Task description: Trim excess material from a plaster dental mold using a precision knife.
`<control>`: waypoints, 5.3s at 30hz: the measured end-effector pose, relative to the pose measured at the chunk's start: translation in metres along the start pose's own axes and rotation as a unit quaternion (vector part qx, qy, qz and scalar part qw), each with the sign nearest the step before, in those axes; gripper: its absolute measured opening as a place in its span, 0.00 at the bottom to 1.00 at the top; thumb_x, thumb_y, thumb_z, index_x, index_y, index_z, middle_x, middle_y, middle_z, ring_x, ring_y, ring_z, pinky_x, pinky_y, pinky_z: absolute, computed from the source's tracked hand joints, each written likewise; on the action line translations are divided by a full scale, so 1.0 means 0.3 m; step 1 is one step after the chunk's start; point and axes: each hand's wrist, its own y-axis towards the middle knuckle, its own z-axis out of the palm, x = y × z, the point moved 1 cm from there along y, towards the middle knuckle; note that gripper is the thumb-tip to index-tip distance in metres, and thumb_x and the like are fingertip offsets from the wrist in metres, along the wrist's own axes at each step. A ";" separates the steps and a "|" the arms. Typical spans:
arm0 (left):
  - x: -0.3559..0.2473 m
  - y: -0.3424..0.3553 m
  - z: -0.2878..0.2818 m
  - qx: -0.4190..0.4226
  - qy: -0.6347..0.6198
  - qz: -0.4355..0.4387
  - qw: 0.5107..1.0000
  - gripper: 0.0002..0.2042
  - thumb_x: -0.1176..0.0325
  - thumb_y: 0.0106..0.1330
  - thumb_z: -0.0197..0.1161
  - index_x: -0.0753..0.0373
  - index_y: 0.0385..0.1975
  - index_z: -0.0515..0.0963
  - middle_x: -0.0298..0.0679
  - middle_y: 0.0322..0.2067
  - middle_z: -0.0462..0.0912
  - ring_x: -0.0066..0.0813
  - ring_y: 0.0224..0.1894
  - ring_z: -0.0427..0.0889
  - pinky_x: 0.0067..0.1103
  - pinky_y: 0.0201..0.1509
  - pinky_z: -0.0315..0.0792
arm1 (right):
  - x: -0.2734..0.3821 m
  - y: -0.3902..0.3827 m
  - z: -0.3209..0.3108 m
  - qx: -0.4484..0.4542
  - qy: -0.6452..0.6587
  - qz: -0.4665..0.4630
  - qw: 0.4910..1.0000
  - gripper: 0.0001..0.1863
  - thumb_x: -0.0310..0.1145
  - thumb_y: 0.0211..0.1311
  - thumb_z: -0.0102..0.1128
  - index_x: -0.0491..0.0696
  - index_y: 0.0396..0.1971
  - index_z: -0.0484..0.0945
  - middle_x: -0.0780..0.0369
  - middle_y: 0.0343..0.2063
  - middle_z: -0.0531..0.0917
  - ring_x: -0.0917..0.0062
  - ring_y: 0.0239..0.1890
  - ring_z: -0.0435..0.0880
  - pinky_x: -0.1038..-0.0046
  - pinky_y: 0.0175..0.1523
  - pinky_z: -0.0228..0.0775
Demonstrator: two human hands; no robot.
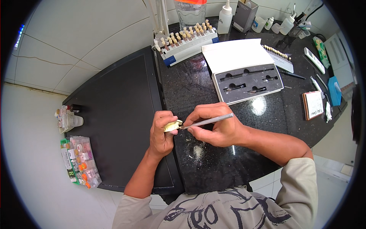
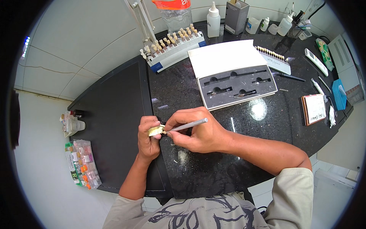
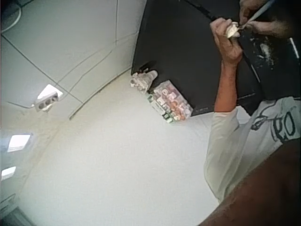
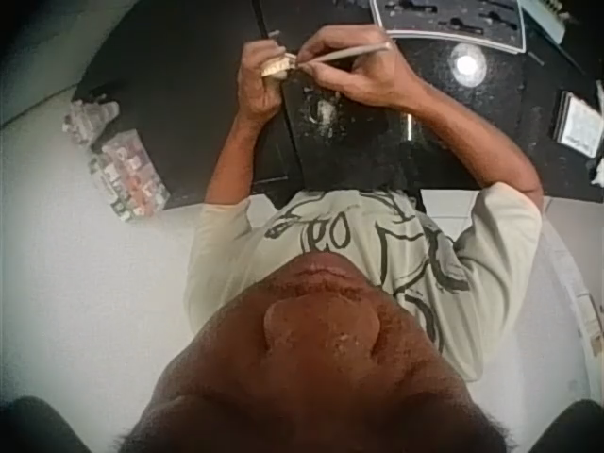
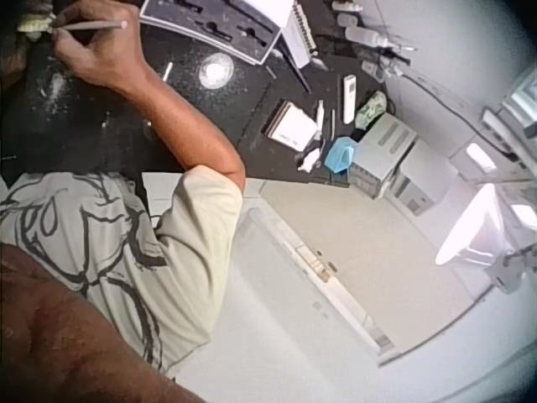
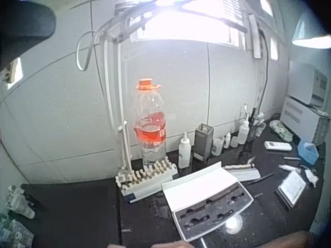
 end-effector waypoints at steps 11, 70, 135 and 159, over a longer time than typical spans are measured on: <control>0.000 0.001 -0.001 0.000 0.001 0.006 1.000 0.13 0.66 0.79 0.65 0.60 0.58 0.75 0.46 0.45 0.79 0.34 0.42 0.80 0.28 0.46 0.77 | 0.000 0.000 0.002 -0.004 0.007 -0.002 1.000 0.07 0.25 0.62 0.69 0.38 0.38 0.88 0.56 0.32 0.91 0.73 0.34 0.94 0.73 0.39 0.86; -0.016 -0.008 0.030 -0.075 -0.044 -0.029 0.996 0.16 0.65 0.71 0.74 0.59 0.53 0.81 0.39 0.48 0.87 0.37 0.54 0.83 0.31 0.60 0.78 | 0.029 -0.034 0.010 -0.036 0.088 0.048 0.994 0.08 0.26 0.66 0.68 0.38 0.42 0.85 0.60 0.32 0.90 0.81 0.33 0.91 0.78 0.38 0.82; -0.022 -0.012 0.029 -0.076 -0.033 -0.035 0.996 0.16 0.66 0.70 0.76 0.61 0.54 0.80 0.42 0.47 0.86 0.34 0.49 0.86 0.28 0.56 0.80 | 0.012 -0.027 0.023 -0.030 -0.080 -0.107 0.991 0.08 0.21 0.59 0.70 0.40 0.39 0.84 0.52 0.39 0.92 0.63 0.44 0.96 0.68 0.47 0.89; -0.028 -0.010 0.028 -0.076 -0.025 -0.034 0.996 0.16 0.68 0.70 0.76 0.62 0.54 0.80 0.44 0.46 0.86 0.34 0.47 0.86 0.28 0.53 0.80 | 0.013 -0.029 0.027 -0.020 -0.109 -0.133 0.985 0.10 0.20 0.59 0.71 0.40 0.41 0.82 0.53 0.38 0.89 0.61 0.46 0.95 0.66 0.46 0.89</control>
